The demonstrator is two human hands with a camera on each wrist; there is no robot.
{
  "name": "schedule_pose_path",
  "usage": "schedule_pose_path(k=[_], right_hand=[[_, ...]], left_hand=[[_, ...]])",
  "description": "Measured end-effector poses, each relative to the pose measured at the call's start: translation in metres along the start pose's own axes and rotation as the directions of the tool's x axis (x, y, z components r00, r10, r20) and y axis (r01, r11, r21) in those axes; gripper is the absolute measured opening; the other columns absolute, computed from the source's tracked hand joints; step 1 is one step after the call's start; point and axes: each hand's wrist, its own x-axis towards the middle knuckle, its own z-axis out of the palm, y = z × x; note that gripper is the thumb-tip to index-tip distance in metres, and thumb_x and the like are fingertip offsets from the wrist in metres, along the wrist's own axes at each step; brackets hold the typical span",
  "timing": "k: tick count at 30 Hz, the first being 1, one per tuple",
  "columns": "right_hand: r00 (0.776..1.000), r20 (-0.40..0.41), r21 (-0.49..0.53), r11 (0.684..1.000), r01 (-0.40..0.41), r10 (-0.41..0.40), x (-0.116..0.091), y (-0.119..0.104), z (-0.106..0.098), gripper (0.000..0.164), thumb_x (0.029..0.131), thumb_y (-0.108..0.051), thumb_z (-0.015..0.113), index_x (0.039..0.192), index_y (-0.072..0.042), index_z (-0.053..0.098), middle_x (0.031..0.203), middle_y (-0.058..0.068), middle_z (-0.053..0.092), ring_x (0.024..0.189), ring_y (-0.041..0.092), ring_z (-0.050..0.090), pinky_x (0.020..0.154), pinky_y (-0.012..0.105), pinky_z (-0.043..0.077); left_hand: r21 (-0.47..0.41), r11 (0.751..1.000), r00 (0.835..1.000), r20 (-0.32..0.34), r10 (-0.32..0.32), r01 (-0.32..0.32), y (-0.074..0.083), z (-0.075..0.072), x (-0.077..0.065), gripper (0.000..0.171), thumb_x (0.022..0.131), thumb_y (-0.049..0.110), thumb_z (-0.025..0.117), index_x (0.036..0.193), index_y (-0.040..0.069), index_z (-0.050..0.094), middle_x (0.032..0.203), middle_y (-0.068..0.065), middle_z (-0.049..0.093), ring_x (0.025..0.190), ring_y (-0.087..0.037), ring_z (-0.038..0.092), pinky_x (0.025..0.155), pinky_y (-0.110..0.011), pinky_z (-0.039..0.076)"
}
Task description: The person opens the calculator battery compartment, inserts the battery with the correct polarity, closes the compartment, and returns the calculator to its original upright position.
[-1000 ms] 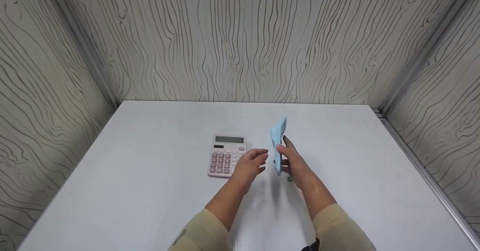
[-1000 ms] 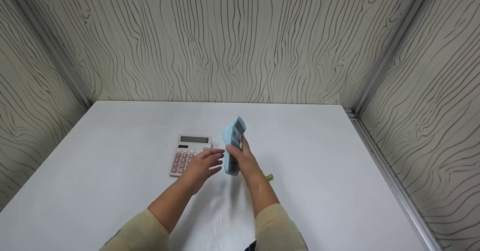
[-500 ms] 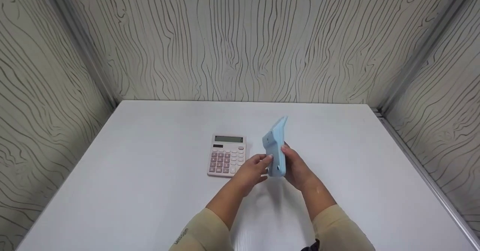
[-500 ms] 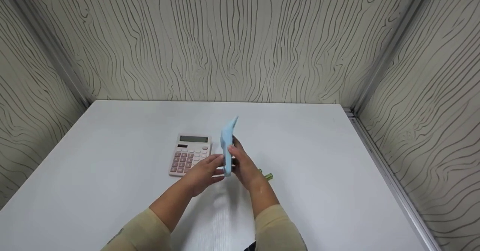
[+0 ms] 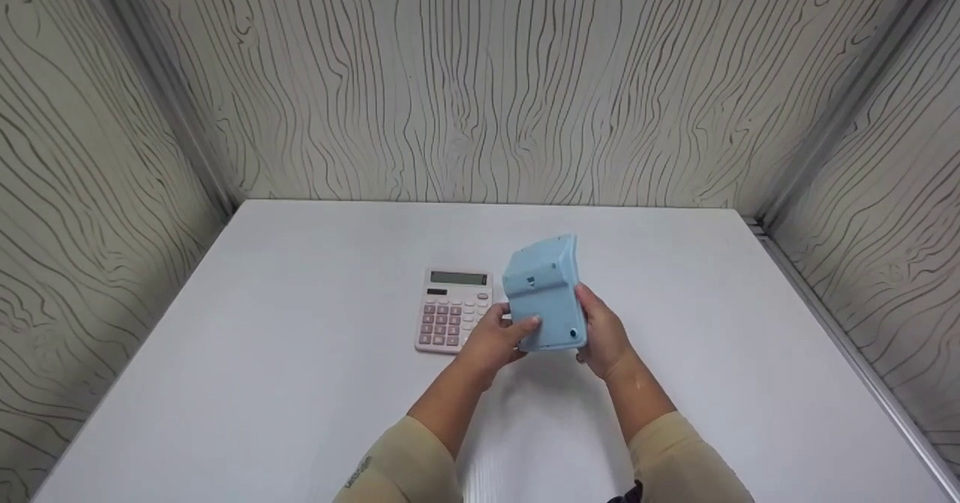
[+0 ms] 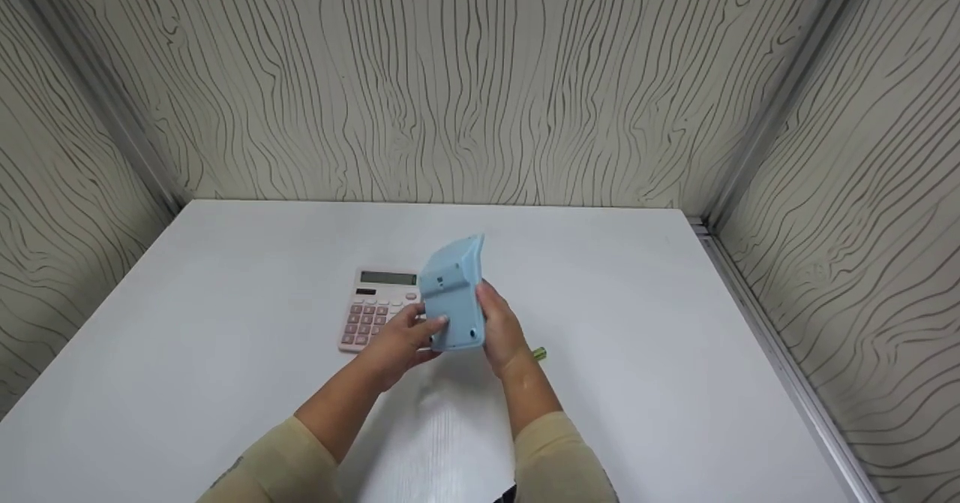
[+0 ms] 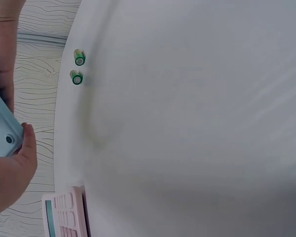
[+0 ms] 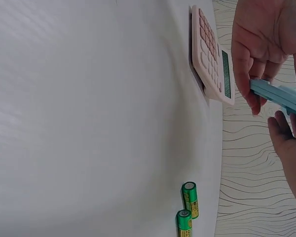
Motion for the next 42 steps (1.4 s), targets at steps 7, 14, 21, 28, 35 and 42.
schedule_pose_path(k=[7,14,21,28,35,42], right_hand=[[0.979,-0.198,-0.176,0.984,0.007,-0.042,0.005,0.001,-0.01,0.051,0.097,-0.047,0.025,0.139,-0.018,0.034,0.139,0.004,0.04,0.129,0.024,0.035,0.105,0.046,0.028],[0.949,-0.311,-0.207,0.978,-0.015,-0.051,0.01,0.001,-0.019,0.04,0.098,-0.032,0.04,0.13,-0.009,0.046,0.132,0.008,0.048,0.125,0.022,0.042,0.103,0.039,0.033],[0.955,-0.293,-0.307,0.942,-0.136,0.043,0.011,0.005,-0.023,0.043,0.095,-0.024,0.048,0.134,-0.007,0.042,0.125,0.013,0.052,0.117,0.027,0.049,0.095,0.042,0.041],[0.959,-0.269,-0.422,0.885,-0.197,0.085,0.008,0.011,-0.026,0.036,0.092,-0.023,0.055,0.124,-0.006,0.052,0.113,0.009,0.06,0.1,0.023,0.06,0.089,0.04,0.046],[0.965,-0.228,-0.48,0.847,-0.23,0.133,0.003,0.016,-0.029,0.029,0.089,-0.017,0.059,0.114,-0.002,0.057,0.095,0.006,0.066,0.08,0.017,0.063,0.074,0.033,0.051],[0.962,-0.201,-0.51,0.819,-0.263,0.184,-0.005,0.027,-0.031,0.022,0.084,-0.012,0.063,0.102,-0.001,0.058,0.087,0.007,0.063,0.076,0.016,0.061,0.07,0.031,0.053]], left_hand=[[0.066,0.998,0.997,-0.072,0.005,0.0,0.002,-0.004,0.004,0.05,0.087,0.026,0.061,0.13,0.009,0.044,0.125,-0.012,0.053,0.11,-0.025,0.056,0.084,-0.035,0.049],[0.054,0.998,0.99,-0.138,0.02,-0.012,0.006,-0.012,0.006,0.032,0.09,0.018,0.056,0.121,0.013,0.052,0.113,-0.007,0.059,0.098,-0.017,0.059,0.081,-0.032,0.051],[0.04,0.999,0.994,-0.108,0.034,-0.03,0.006,-0.023,0.001,0.021,0.09,0.018,0.057,0.11,0.014,0.057,0.105,-0.004,0.061,0.092,-0.017,0.06,0.077,-0.032,0.052],[0.132,0.991,0.995,-0.099,0.027,-0.014,-0.001,-0.035,-0.006,0.019,0.087,0.02,0.061,0.104,0.011,0.061,0.099,-0.004,0.06,0.086,-0.016,0.061,0.074,-0.03,0.053],[0.217,0.976,0.999,-0.048,-0.003,0.013,-0.007,-0.041,-0.011,0.012,0.085,0.015,0.064,0.095,0.008,0.063,0.09,-0.005,0.06,0.082,-0.016,0.061,0.072,-0.03,0.053],[0.346,0.937,0.999,0.003,-0.047,0.043,-0.012,-0.042,-0.015,0.012,0.082,0.016,0.067,0.09,0.008,0.062,0.087,-0.004,0.06,0.079,-0.016,0.06,0.072,-0.032,0.052]])
